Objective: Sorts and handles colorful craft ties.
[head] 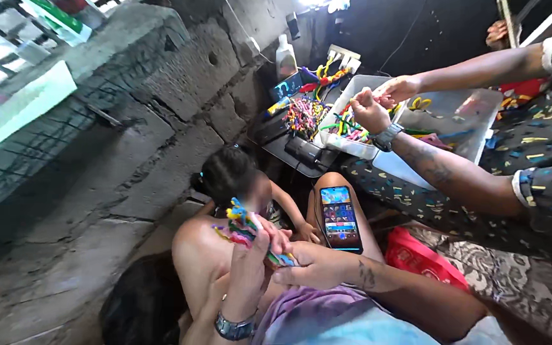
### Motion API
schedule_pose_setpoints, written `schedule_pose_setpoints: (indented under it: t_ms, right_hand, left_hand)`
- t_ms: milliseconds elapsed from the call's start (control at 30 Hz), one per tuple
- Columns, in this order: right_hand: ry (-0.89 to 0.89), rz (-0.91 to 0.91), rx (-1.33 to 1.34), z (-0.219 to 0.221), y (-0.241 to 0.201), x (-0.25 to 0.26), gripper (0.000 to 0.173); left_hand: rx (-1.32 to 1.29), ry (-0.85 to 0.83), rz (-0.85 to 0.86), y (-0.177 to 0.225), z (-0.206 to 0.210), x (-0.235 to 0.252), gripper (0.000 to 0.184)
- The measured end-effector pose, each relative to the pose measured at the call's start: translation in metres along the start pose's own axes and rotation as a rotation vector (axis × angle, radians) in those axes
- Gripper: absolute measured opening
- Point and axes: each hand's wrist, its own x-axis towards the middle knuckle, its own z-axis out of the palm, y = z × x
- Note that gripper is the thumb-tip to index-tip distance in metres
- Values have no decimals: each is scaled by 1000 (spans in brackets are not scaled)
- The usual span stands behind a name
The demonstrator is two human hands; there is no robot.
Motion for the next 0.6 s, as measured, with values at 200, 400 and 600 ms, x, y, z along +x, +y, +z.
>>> schedule_pose_setpoints:
  t_ms: [200, 400, 600]
  right_hand:
    - [92, 25, -376, -38, -2, -28, 34]
    - [897, 202, -352, -98, -3, -78, 25]
    - [989, 532, -344, -101, 47, -101, 66]
  left_hand:
    - [-130, 123, 108, 17, -5, 4, 17]
    - [83, 253, 147, 32, -33, 4, 10]
    - [133, 290, 175, 25, -40, 9, 10]
